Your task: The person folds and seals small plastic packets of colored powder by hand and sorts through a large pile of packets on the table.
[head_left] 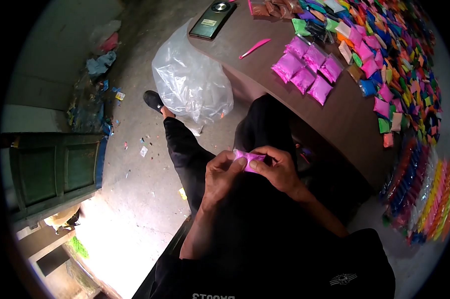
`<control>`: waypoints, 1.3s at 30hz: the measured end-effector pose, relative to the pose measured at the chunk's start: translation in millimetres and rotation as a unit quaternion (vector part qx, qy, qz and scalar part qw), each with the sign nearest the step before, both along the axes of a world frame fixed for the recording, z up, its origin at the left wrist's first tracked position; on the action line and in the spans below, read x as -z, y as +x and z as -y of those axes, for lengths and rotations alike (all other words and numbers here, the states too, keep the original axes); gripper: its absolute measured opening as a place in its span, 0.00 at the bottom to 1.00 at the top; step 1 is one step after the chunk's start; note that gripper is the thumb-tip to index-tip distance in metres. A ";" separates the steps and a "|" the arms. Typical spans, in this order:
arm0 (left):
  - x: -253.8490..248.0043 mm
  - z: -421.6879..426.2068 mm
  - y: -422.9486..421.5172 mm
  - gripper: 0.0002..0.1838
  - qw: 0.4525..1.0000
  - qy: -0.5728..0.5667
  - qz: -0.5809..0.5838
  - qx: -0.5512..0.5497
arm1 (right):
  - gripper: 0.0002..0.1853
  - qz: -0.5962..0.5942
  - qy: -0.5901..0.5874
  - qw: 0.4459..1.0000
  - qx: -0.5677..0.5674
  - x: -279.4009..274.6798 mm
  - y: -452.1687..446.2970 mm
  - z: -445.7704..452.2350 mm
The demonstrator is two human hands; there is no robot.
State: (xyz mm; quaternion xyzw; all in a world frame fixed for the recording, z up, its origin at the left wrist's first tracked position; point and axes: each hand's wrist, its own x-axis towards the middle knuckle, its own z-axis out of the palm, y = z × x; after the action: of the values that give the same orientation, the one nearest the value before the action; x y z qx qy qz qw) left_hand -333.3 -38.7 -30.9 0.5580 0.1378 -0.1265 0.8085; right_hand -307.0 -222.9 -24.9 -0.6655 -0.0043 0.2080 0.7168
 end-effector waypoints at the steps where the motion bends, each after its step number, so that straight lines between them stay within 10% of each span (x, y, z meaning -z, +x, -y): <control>1: -0.8 -0.5 -0.8 0.07 1.000 0.001 0.000 -0.001 | 0.13 0.000 0.001 1.000 -0.001 -1.2 -0.6 -0.6; 39: -14.4 -10.4 -27.2 0.08 0.995 0.102 0.011 -0.003 | 0.06 0.019 0.052 0.997 -0.045 5.2 -1.3 -20.7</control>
State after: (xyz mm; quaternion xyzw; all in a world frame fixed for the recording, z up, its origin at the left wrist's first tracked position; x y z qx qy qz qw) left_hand -360.5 -28.3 -16.4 0.6388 0.1424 -0.1034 0.7490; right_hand -308.3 -202.3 -30.1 -0.6301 -0.0583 0.2266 0.7404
